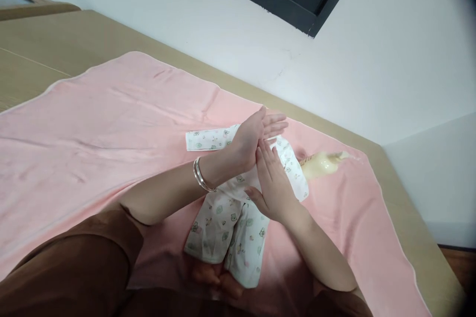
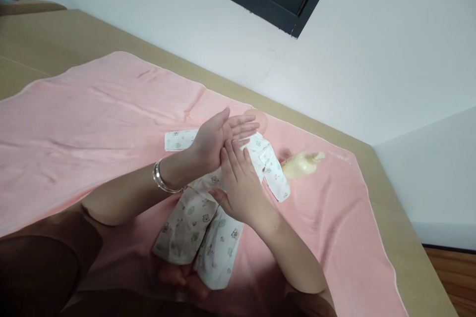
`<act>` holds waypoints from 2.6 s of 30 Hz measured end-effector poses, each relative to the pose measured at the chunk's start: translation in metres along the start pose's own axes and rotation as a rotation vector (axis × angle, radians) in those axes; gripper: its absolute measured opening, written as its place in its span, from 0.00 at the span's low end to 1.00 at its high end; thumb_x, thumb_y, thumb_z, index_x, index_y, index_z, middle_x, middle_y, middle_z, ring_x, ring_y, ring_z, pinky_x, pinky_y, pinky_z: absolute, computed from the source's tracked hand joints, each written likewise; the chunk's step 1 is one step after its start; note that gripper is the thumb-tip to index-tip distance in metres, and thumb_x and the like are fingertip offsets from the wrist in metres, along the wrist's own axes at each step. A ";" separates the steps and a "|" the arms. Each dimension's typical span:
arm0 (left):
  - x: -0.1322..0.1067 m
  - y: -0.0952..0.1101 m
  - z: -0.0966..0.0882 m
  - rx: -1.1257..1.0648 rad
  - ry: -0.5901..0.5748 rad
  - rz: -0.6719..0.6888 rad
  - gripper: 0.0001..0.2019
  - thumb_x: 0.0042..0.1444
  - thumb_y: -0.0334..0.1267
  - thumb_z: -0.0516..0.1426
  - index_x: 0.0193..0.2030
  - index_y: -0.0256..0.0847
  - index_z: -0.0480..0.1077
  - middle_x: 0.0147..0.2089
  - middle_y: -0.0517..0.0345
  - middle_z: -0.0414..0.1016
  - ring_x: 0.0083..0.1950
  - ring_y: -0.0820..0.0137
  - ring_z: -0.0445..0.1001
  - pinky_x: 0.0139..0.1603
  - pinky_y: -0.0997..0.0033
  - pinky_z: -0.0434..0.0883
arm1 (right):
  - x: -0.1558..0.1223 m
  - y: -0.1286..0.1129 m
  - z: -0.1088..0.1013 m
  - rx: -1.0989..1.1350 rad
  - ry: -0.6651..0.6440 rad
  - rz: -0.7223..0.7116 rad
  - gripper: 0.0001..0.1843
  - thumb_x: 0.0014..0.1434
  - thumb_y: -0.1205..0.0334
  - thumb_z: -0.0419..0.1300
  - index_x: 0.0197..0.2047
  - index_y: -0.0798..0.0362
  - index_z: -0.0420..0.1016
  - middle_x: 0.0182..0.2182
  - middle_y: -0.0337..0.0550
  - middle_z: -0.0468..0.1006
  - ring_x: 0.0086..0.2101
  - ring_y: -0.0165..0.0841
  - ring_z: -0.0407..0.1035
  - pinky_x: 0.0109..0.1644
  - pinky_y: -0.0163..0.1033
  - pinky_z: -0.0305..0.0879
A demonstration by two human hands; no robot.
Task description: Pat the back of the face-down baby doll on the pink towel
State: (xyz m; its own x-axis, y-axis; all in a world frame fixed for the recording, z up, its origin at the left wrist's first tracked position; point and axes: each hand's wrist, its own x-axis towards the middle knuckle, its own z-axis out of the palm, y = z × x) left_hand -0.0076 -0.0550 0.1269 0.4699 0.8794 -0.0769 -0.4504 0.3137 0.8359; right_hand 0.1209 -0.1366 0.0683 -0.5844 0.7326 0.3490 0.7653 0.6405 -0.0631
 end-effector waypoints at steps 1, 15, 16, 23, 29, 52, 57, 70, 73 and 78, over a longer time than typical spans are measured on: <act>0.008 -0.004 -0.005 0.075 0.048 0.065 0.26 0.70 0.53 0.41 0.53 0.40 0.74 0.62 0.49 0.75 0.69 0.58 0.67 0.72 0.52 0.62 | 0.001 0.000 0.003 0.007 -0.033 0.011 0.46 0.71 0.45 0.43 0.76 0.62 0.20 0.75 0.62 0.39 0.74 0.49 0.32 0.74 0.67 0.41; 0.074 -0.070 -0.062 0.690 0.325 0.394 0.17 0.66 0.45 0.48 0.36 0.41 0.75 0.44 0.56 0.82 0.51 0.64 0.77 0.56 0.65 0.71 | 0.014 0.049 0.033 0.113 -0.129 0.093 0.22 0.72 0.52 0.46 0.62 0.46 0.71 0.62 0.38 0.74 0.72 0.42 0.46 0.76 0.60 0.37; 0.074 -0.072 -0.062 0.689 0.327 0.408 0.17 0.66 0.45 0.48 0.36 0.41 0.75 0.44 0.56 0.82 0.50 0.65 0.77 0.55 0.66 0.71 | 0.014 0.050 0.033 0.112 -0.122 0.093 0.22 0.72 0.52 0.46 0.62 0.45 0.72 0.63 0.39 0.73 0.72 0.42 0.46 0.76 0.60 0.37; 0.070 -0.076 -0.063 0.753 0.308 0.466 0.18 0.66 0.40 0.45 0.35 0.41 0.74 0.42 0.54 0.82 0.48 0.65 0.77 0.55 0.65 0.70 | 0.011 0.072 0.040 0.084 -0.039 0.256 0.26 0.72 0.51 0.45 0.68 0.46 0.66 0.73 0.43 0.54 0.73 0.43 0.43 0.76 0.61 0.39; 0.071 -0.075 -0.064 0.662 0.347 0.411 0.19 0.65 0.43 0.46 0.31 0.41 0.75 0.39 0.56 0.82 0.45 0.66 0.78 0.56 0.66 0.70 | 0.009 0.057 0.044 0.057 0.049 0.577 0.35 0.71 0.48 0.45 0.73 0.60 0.52 0.73 0.63 0.49 0.73 0.53 0.41 0.71 0.68 0.47; 0.064 -0.079 -0.069 0.717 0.332 0.425 0.19 0.67 0.41 0.46 0.39 0.43 0.78 0.47 0.56 0.83 0.52 0.66 0.78 0.59 0.64 0.70 | 0.017 0.055 0.041 0.011 0.024 0.610 0.35 0.71 0.50 0.43 0.72 0.65 0.53 0.72 0.68 0.52 0.72 0.56 0.45 0.71 0.69 0.46; 0.066 -0.081 -0.071 0.719 0.333 0.436 0.19 0.67 0.41 0.46 0.38 0.42 0.77 0.46 0.55 0.83 0.52 0.66 0.78 0.60 0.64 0.70 | 0.015 0.026 0.043 -0.066 -0.022 0.474 0.31 0.69 0.57 0.46 0.71 0.62 0.59 0.73 0.58 0.53 0.73 0.58 0.38 0.73 0.69 0.40; 0.064 -0.083 -0.071 0.910 0.300 0.501 0.19 0.68 0.40 0.44 0.44 0.42 0.76 0.51 0.54 0.81 0.55 0.66 0.76 0.62 0.62 0.70 | 0.020 0.087 0.041 0.111 -0.001 0.411 0.31 0.70 0.48 0.45 0.71 0.51 0.59 0.73 0.47 0.53 0.73 0.45 0.43 0.74 0.64 0.42; 0.060 -0.085 -0.072 1.103 0.249 0.592 0.20 0.67 0.38 0.42 0.47 0.41 0.75 0.53 0.52 0.80 0.57 0.64 0.75 0.64 0.59 0.69 | 0.018 0.077 0.043 0.037 0.041 0.527 0.34 0.70 0.48 0.45 0.72 0.60 0.57 0.72 0.60 0.55 0.71 0.49 0.48 0.73 0.64 0.47; 0.049 -0.089 -0.071 1.453 0.238 0.805 0.18 0.59 0.31 0.48 0.49 0.35 0.75 0.53 0.45 0.79 0.57 0.58 0.75 0.63 0.53 0.69 | 0.014 0.050 0.048 -0.112 0.173 0.643 0.34 0.70 0.49 0.45 0.68 0.65 0.62 0.63 0.69 0.69 0.64 0.58 0.62 0.64 0.65 0.62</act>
State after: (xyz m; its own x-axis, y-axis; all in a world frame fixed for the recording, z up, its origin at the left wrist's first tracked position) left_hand 0.0017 -0.0143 0.0104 0.3056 0.7137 0.6302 0.5886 -0.6619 0.4642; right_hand 0.1380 -0.0833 0.0255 0.0411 0.9066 0.4199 0.9752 0.0550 -0.2144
